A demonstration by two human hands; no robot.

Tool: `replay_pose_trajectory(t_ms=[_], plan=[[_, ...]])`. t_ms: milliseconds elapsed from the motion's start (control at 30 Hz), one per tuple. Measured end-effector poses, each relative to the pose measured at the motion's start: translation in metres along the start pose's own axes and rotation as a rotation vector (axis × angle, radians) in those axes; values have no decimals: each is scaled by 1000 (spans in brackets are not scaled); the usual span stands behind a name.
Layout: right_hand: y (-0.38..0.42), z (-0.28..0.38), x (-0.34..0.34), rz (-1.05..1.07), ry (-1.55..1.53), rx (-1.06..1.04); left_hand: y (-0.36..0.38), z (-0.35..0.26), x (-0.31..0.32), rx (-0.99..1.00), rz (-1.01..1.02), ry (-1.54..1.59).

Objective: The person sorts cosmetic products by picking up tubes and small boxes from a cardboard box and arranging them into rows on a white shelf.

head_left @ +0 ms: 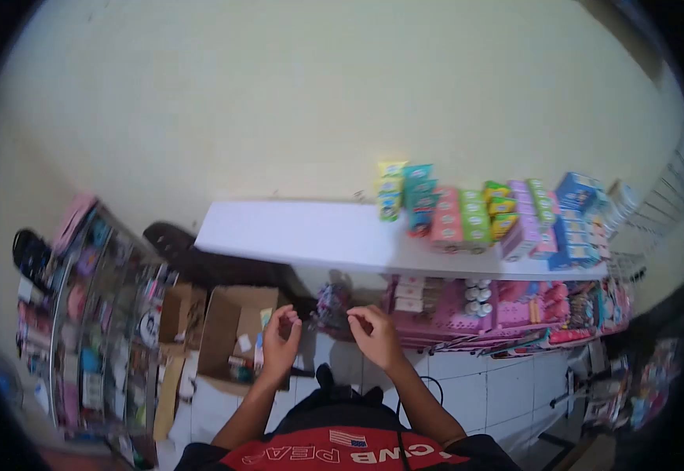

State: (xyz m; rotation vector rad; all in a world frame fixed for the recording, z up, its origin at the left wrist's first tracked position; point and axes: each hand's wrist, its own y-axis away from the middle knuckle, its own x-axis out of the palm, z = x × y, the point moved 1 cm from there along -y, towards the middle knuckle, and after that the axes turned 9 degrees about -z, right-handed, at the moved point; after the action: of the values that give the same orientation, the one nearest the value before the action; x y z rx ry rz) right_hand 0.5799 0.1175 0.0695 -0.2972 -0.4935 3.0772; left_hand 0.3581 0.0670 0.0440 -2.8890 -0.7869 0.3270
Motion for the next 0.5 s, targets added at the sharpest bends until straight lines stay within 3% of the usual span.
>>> replay_pose_trajectory(t_ms=[233,500], plan=[[13,8,72,253,-88,7,10,15,-112,2,-207,-208],[24,8,157,344,-36,-44,-1,61,-199,-105,-317,-100]])
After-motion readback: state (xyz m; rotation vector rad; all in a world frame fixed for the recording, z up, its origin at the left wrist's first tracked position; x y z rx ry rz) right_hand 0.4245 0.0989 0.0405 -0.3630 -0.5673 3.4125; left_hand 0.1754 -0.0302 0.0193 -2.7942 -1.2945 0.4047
